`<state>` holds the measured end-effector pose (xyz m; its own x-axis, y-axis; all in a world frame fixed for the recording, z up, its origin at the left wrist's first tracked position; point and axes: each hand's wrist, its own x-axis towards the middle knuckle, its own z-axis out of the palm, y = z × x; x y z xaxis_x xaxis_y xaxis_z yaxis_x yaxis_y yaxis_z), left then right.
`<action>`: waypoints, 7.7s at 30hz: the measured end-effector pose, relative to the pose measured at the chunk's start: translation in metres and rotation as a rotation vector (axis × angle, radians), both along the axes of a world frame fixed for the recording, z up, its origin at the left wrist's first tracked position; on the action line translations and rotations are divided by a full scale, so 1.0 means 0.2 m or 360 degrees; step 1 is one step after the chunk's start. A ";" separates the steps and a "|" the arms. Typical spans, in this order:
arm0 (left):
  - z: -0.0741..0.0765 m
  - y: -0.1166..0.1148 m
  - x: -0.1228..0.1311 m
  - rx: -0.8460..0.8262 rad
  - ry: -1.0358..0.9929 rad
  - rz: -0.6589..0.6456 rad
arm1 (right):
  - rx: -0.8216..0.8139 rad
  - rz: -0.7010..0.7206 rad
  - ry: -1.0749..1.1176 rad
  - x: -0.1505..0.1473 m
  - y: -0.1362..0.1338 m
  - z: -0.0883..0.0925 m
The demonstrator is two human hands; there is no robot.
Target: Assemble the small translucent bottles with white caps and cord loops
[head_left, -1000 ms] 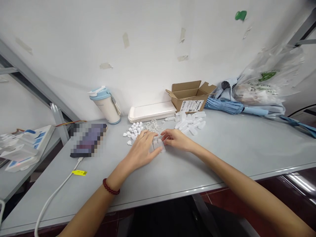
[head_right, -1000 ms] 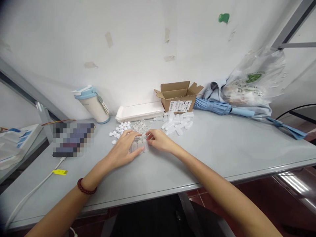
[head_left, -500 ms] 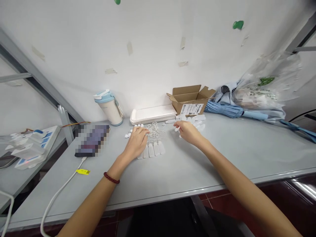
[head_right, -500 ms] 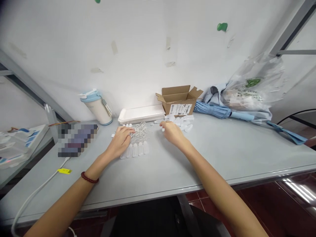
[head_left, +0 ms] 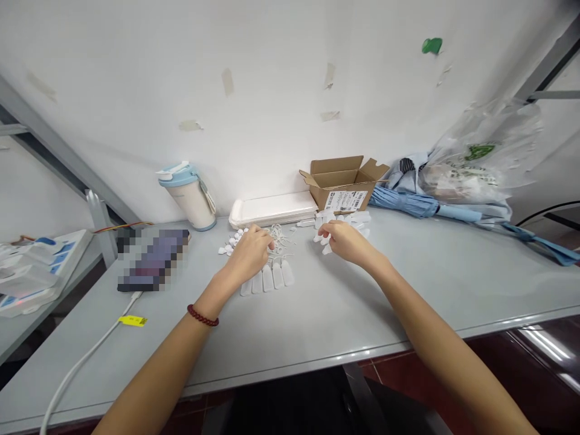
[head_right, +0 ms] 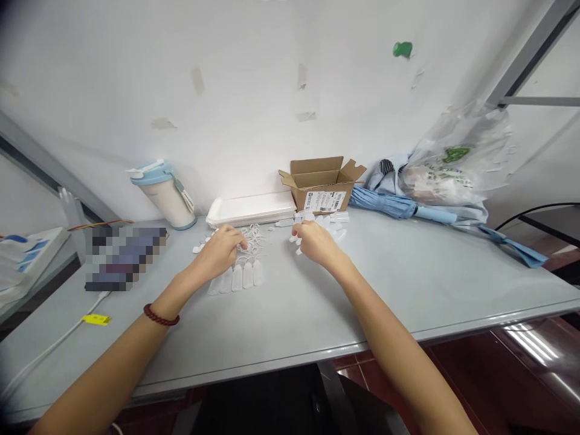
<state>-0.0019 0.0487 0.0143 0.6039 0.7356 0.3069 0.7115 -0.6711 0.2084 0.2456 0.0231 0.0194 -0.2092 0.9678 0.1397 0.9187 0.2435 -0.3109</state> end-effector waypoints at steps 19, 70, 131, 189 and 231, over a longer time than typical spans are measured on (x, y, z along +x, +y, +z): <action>-0.06 -0.02 -0.05 -0.0071 0.0175 0.0150 | -0.0159 -0.0001 -0.0193 0.04 -0.02 -0.01; 0.03 -0.18 0.06 -0.0974 -0.1538 0.0172 | 0.0067 0.0366 0.1185 -0.28 -0.13 -0.06; -0.07 -0.24 0.13 -0.0299 -0.0312 -0.0036 | -0.0332 0.0217 0.0693 -0.23 -0.07 -0.10; 0.15 0.11 0.04 -0.0320 -0.0377 0.0576 | 0.0287 0.0082 -0.0199 0.03 0.11 -0.13; -0.02 -0.18 0.11 0.0206 -0.1078 -0.0028 | -0.0030 0.0404 0.1257 -0.23 -0.10 -0.05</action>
